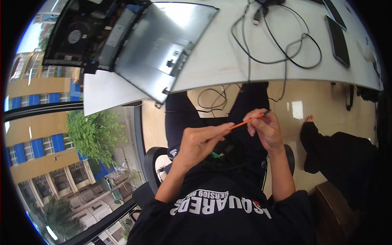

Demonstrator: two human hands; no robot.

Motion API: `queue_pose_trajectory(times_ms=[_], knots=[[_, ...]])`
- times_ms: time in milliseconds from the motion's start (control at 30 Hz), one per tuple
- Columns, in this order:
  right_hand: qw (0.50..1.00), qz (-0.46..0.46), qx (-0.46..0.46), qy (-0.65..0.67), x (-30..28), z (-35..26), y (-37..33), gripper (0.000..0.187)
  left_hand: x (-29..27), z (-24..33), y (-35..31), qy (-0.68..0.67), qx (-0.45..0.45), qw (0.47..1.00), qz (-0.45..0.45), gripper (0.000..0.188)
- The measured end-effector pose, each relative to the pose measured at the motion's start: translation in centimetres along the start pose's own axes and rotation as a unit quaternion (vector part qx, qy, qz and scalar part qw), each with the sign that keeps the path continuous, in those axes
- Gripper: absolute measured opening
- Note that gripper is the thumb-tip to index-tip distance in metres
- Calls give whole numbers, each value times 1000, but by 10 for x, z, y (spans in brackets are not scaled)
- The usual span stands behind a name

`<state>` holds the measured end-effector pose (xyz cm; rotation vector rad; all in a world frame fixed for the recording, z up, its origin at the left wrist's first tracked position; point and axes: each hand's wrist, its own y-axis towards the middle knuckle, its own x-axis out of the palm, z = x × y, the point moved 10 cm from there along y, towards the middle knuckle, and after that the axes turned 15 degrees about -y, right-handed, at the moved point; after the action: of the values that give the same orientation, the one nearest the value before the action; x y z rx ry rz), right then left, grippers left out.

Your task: The recorder is disassembling a desktop computer, removing components like RAM and cables.

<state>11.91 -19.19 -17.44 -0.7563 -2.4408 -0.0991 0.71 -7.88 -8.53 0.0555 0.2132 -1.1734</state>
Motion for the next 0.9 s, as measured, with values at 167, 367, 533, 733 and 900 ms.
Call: queue_pose_trajectory(times_ms=[167, 367, 533, 733, 900], knots=[[998, 57, -2, -13, -22, -3, -8, 10, -5, 18, 3, -3, 23, 1000, 3, 26], [999, 33, -2, -2, -10, -1, -6, 9, -16, 18, -2, 45, 27, 999, -6, 23], [999, 53, -10, 2, -21, -2, -5, 10, -32, 14, -8, 50, 12, 999, -19, 16], [997, 66, -1, 35, -22, 4, -5, 14, -21, 32, -10, 3, 70, 997, -38, 16], [997, 69, -11, 28, -22, -1, -5, 13, -28, 33, -7, -4, 75, 997, 4, 16]])
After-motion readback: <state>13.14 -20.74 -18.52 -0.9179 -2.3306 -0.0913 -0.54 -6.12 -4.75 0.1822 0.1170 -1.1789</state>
